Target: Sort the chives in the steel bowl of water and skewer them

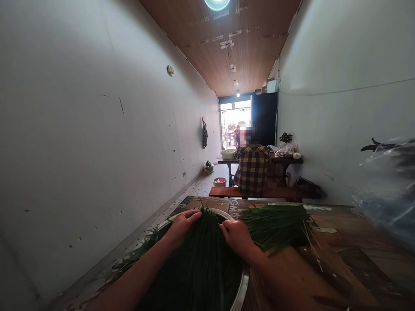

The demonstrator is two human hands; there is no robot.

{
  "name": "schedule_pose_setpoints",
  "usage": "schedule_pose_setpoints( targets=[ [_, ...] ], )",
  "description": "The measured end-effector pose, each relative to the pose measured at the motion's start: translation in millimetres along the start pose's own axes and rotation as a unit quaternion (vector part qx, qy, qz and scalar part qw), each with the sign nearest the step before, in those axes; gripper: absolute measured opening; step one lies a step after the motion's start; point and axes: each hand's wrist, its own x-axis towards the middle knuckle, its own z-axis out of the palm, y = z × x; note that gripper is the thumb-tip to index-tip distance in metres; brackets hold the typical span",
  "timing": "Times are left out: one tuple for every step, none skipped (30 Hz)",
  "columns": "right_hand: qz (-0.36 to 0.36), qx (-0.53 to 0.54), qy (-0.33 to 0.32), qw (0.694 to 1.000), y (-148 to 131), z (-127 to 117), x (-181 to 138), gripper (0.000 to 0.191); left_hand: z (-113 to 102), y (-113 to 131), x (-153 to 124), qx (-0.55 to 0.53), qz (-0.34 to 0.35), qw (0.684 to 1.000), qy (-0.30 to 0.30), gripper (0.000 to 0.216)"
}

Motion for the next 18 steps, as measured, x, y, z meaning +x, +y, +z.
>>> schedule_pose_setpoints(
  targets=[
    [0.000, 0.001, -0.001, 1.000, 0, 1, 0, 0.038, -1, 0, -1, 0.000, -0.001, 1.000, -0.001, 0.043],
    [0.001, 0.001, 0.004, 1.000, 0, 3, 0, 0.038, -2, 1, -1, -0.001, -0.004, 1.000, -0.004, 0.043],
    [0.003, 0.004, 0.010, 1.000, -1, 4, 0, 0.038, -3, 1, -1, -0.001, -0.010, 1.000, -0.008, 0.042],
    [-0.003, 0.014, 0.015, 1.000, -1, 5, 1, 0.037, -4, 1, 0, -0.003, -0.014, 1.000, -0.012, 0.040],
    [-0.009, 0.023, 0.021, 0.999, -2, 6, 2, 0.036, -6, 2, 1, -0.007, -0.019, 1.000, -0.021, 0.039],
    [-0.015, 0.031, 0.030, 0.999, -4, 7, 2, 0.035, -7, 2, 1, -0.009, -0.022, 0.999, -0.029, 0.038],
    [-0.022, 0.038, 0.039, 0.998, -5, 7, 2, 0.034, -7, 3, 2, -0.006, -0.020, 0.999, -0.031, 0.036],
    [-0.026, 0.043, 0.046, 0.998, -7, 6, 3, 0.033, -8, 4, 2, 0.005, -0.014, 1.000, -0.025, 0.035],
    [-0.028, 0.045, 0.050, 0.997, -9, 5, 2, 0.033, -8, 6, 1, 0.021, -0.003, 1.000, -0.012, 0.034],
    [-0.027, 0.045, 0.049, 0.997, -10, 4, 2, 0.033, -7, 8, 0, 0.039, 0.007, 0.999, 0.003, 0.033],
    [-0.026, 0.042, 0.046, 0.998, -11, 3, 2, 0.033, -7, 11, -2, 0.053, 0.012, 0.998, 0.017, 0.033],
    [-0.025, 0.040, 0.041, 0.998, -12, 1, 1, 0.034, -7, 13, -4, 0.058, 0.010, 0.998, 0.024, 0.033],
    [-0.029, 0.039, 0.039, 0.998, -13, 0, 1, 0.035, -7, 16, -6, 0.052, 0.001, 0.998, 0.022, 0.034],
    [-0.035, 0.039, 0.041, 0.998, -14, 0, 0, 0.035, -7, 19, -8, 0.039, -0.012, 0.999, 0.011, 0.035],
    [-0.043, 0.040, 0.046, 0.997, -14, -1, 0, 0.034, -8, 22, -10, 0.023, -0.027, 0.999, -0.004, 0.036],
    [-0.049, 0.042, 0.051, 0.997, -14, 0, -1, 0.033, -9, 24, -12, 0.011, -0.041, 0.999, -0.018, 0.036],
    [-0.053, 0.045, 0.057, 0.996, -14, 0, -1, 0.033, -10, 25, -13, 0.005, -0.052, 0.998, -0.025, 0.037],
    [-0.055, 0.047, 0.061, 0.995, -14, 1, -2, 0.032, -11, 26, -13, 0.004, -0.059, 0.998, -0.029, 0.037]
  ],
)
